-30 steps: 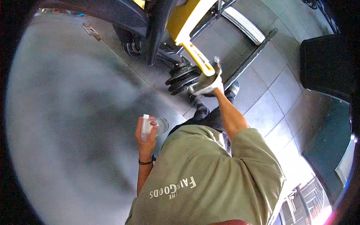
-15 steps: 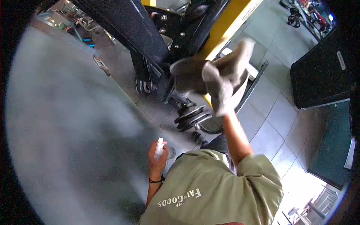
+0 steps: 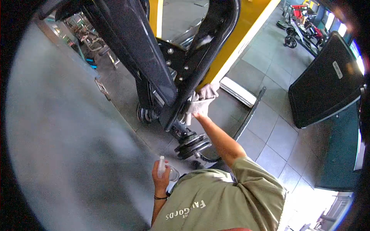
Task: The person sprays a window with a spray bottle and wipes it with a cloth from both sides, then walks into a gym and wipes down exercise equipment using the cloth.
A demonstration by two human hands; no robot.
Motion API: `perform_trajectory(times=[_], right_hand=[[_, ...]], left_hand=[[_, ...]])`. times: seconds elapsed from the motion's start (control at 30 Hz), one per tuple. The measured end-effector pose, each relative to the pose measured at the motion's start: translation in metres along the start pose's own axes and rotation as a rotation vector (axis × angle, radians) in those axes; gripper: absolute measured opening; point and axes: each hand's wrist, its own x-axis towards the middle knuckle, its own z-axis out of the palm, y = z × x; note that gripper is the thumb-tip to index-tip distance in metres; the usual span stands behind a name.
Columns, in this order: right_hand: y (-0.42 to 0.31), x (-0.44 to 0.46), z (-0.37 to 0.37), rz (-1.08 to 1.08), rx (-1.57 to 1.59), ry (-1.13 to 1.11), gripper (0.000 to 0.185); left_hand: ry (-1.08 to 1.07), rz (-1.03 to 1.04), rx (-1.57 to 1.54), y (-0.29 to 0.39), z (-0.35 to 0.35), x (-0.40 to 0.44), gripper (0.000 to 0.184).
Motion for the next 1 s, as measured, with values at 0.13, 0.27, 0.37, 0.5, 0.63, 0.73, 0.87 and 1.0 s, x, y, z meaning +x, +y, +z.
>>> perform_trajectory(times=[0.13, 0.27, 0.37, 0.5, 0.63, 0.73, 0.87, 1.0], right_hand=[[-0.055, 0.036, -0.027, -0.117, 0.238, 0.436, 0.061], [-0.097, 0.143, -0.141, -0.203, -0.283, 0.321, 0.099], [-0.111, 0.245, -0.196, -0.313, -0.237, 0.836, 0.097], [-0.116, 0.247, -0.245, -0.744, -0.004, 0.886, 0.093], [-0.072, 0.221, -0.194, -0.310, 0.244, 0.783, 0.077], [-0.031, 0.160, -0.114, -0.219, 0.021, 0.793, 0.086], [-0.036, 0.104, -0.045, 0.007, 0.047, 0.590, 0.106], [-0.062, 0.172, -0.144, -0.119, 0.115, 0.720, 0.102]], left_hand=[[0.046, -0.026, -0.085, 0.019, 0.012, 0.004, 0.018], [0.087, 0.074, -0.147, 0.019, 0.021, 0.003, 0.018], [0.147, 0.070, -0.197, -0.003, 0.024, 0.001, 0.019], [0.188, -0.042, -0.265, 0.007, 0.025, -0.007, 0.020], [0.245, 0.016, -0.169, -0.043, 0.032, -0.014, 0.020], [0.249, 0.014, -0.165, -0.031, 0.035, -0.008, 0.021], [0.300, 0.193, 0.061, -0.022, 0.037, -0.006, 0.022], [0.332, 0.127, -0.084, -0.007, 0.032, -0.009, 0.022]])
